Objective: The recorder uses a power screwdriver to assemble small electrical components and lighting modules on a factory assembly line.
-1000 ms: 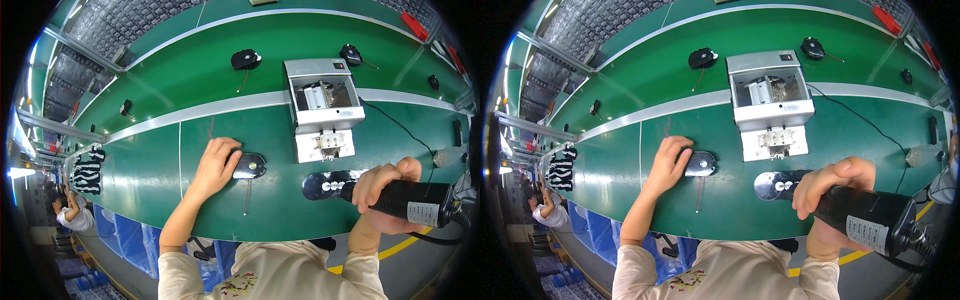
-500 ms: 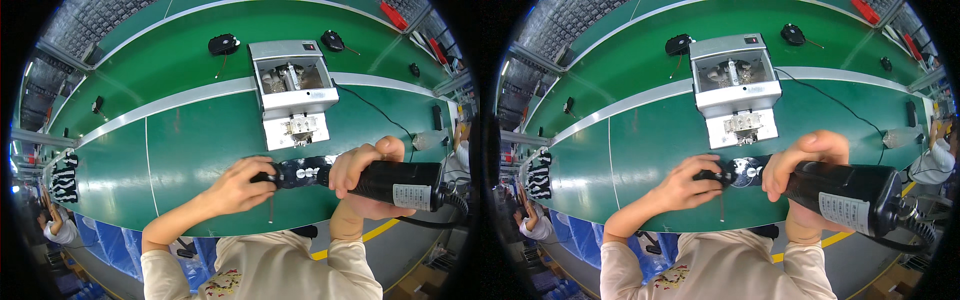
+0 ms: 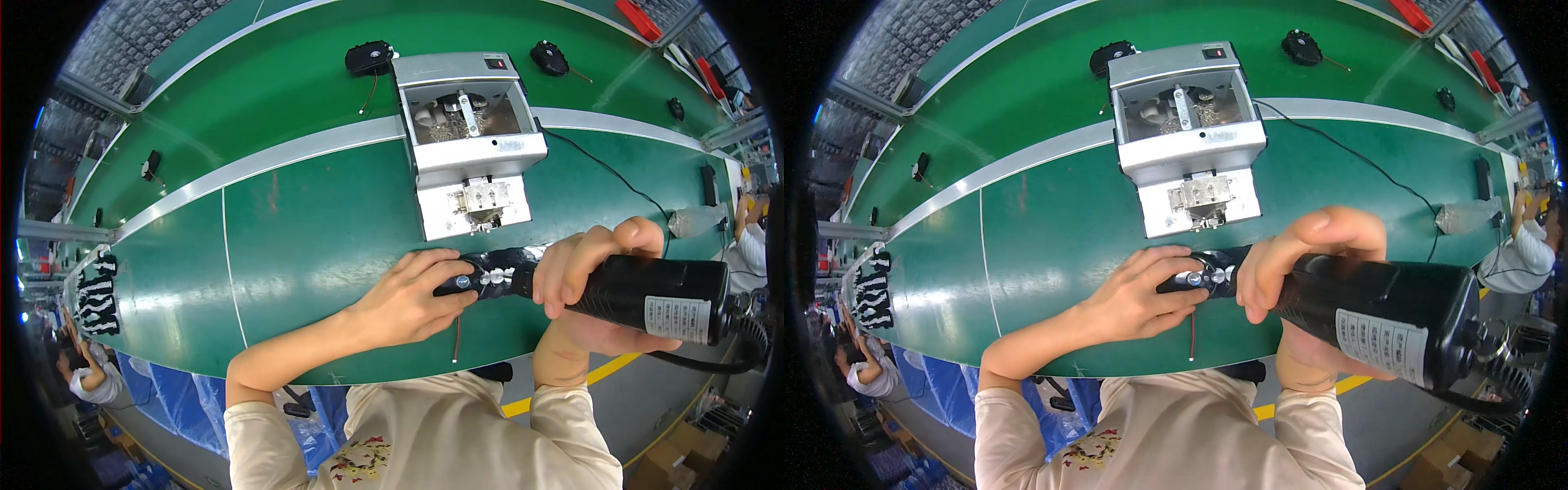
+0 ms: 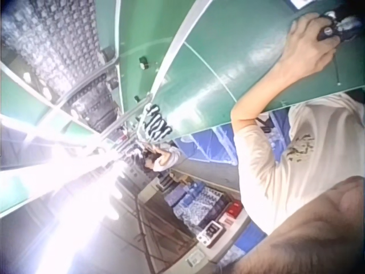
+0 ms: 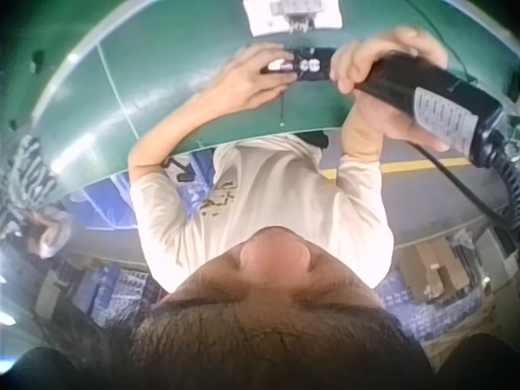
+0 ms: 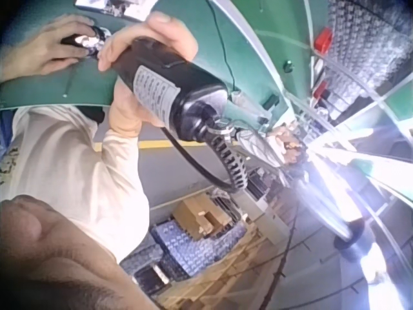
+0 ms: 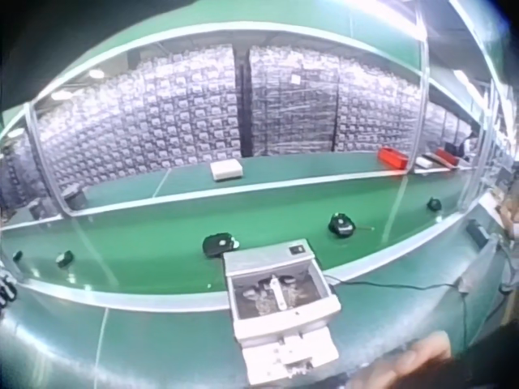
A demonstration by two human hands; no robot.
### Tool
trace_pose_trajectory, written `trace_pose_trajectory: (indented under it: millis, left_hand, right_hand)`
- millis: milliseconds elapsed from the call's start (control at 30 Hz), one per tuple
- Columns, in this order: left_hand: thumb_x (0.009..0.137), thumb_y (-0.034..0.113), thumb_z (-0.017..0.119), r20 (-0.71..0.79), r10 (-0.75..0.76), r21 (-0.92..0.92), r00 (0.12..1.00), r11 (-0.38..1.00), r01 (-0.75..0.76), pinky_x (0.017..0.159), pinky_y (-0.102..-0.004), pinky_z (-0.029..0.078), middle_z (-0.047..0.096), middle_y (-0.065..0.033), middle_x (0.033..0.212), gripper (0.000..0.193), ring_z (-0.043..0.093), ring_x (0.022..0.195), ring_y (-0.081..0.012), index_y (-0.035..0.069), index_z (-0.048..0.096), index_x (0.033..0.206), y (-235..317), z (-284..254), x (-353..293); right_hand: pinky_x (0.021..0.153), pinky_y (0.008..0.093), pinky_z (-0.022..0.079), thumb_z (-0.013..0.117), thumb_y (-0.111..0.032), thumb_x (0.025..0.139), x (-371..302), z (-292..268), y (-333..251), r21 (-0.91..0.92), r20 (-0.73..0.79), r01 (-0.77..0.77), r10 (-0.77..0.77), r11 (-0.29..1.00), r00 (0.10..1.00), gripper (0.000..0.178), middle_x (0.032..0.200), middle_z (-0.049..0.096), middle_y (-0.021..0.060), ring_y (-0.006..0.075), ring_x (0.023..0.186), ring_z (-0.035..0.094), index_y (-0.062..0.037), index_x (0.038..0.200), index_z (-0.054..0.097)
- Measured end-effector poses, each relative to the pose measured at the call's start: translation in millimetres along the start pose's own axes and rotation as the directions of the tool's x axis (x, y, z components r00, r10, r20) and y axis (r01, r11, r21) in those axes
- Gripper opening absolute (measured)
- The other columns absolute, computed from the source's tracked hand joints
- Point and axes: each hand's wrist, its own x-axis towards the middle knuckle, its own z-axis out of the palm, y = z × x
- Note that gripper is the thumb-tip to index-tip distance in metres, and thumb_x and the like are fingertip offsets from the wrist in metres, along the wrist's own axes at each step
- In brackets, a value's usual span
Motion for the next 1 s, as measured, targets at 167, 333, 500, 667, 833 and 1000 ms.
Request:
trace_pose_trajectory:
  millis: [167,333,500,667,833,1000]
  left_hand:
    - [0.075,0.010,0.076,0.090,-0.011,-0.002,0.996,1.000,0.011,0.095,-0.0438,0.050,0.057,-0.0096,0.124,0.033,0.054,0.124,-0.0330,0.016,0.074,0.108,1,-7,3]
    - [0.077,0.009,0.075,-0.009,0.004,-0.023,1.000,1.000,-0.004,0.092,-0.0434,0.052,0.058,-0.0086,0.121,0.028,0.057,0.119,-0.0333,0.016,0.074,0.105,-7,8,-2]
    - [0.079,0.009,0.074,-0.020,0.026,-0.010,0.999,1.000,-0.026,0.089,-0.0424,0.053,0.058,-0.0085,0.120,0.025,0.060,0.115,-0.0330,0.015,0.074,0.103,-10,6,-5]
    - [0.079,0.009,0.074,-0.003,0.000,0.001,1.000,1.000,0.000,0.089,-0.0429,0.054,0.058,-0.0087,0.120,0.024,0.060,0.115,-0.0326,0.015,0.073,0.102,-8,-5,-15]
    - [0.078,0.009,0.074,-0.027,-0.007,-0.016,1.000,1.000,0.007,0.089,-0.0428,0.054,0.058,-0.0086,0.120,0.024,0.059,0.115,-0.0323,0.015,0.074,0.102,-8,-8,-21]
    - [0.079,0.012,0.074,-0.045,-0.005,0.012,0.999,1.000,0.006,0.090,-0.0435,0.053,0.058,-0.0082,0.120,0.025,0.058,0.117,-0.0319,0.017,0.074,0.104,-8,-5,-25]
  right_hand:
    - [0.045,0.0347,0.048,0.059,-0.073,0.083,4,1,-1,0.018,0.014,-0.019,0.019,1.000,1.000,0.093,0.071,0.054,0.0110,0.0212,0.048,0.055,0.0003,0.135,0.037]
    - [0.047,0.0369,0.046,0.049,-0.078,0.085,24,7,3,0.031,0.074,0.046,-0.048,0.998,0.996,0.097,0.076,0.054,0.0116,0.0207,0.050,0.054,-0.0013,0.142,0.034]
    - [0.048,0.0355,0.047,0.035,-0.084,0.086,49,10,18,-0.029,0.041,0.064,-0.063,0.997,0.997,0.100,0.078,0.054,0.0105,0.0181,0.052,0.054,-0.0017,0.142,0.036]
    - [0.047,0.0333,0.047,0.031,-0.086,0.085,57,9,28,-0.120,0.024,0.034,-0.032,0.992,0.999,0.099,0.076,0.054,0.0098,0.0165,0.051,0.054,-0.0012,0.136,0.040]
    - [0.044,0.0327,0.046,0.032,-0.085,0.085,61,13,36,-0.211,0.022,-0.060,0.066,0.976,0.998,0.096,0.074,0.054,0.0113,0.0171,0.049,0.054,-0.0001,0.128,0.043]
    - [0.044,0.0326,0.046,0.036,-0.085,0.085,53,15,34,-0.091,0.022,-0.067,0.070,0.994,0.997,0.094,0.075,0.054,0.0118,0.0180,0.049,0.054,-0.0003,0.124,0.045]
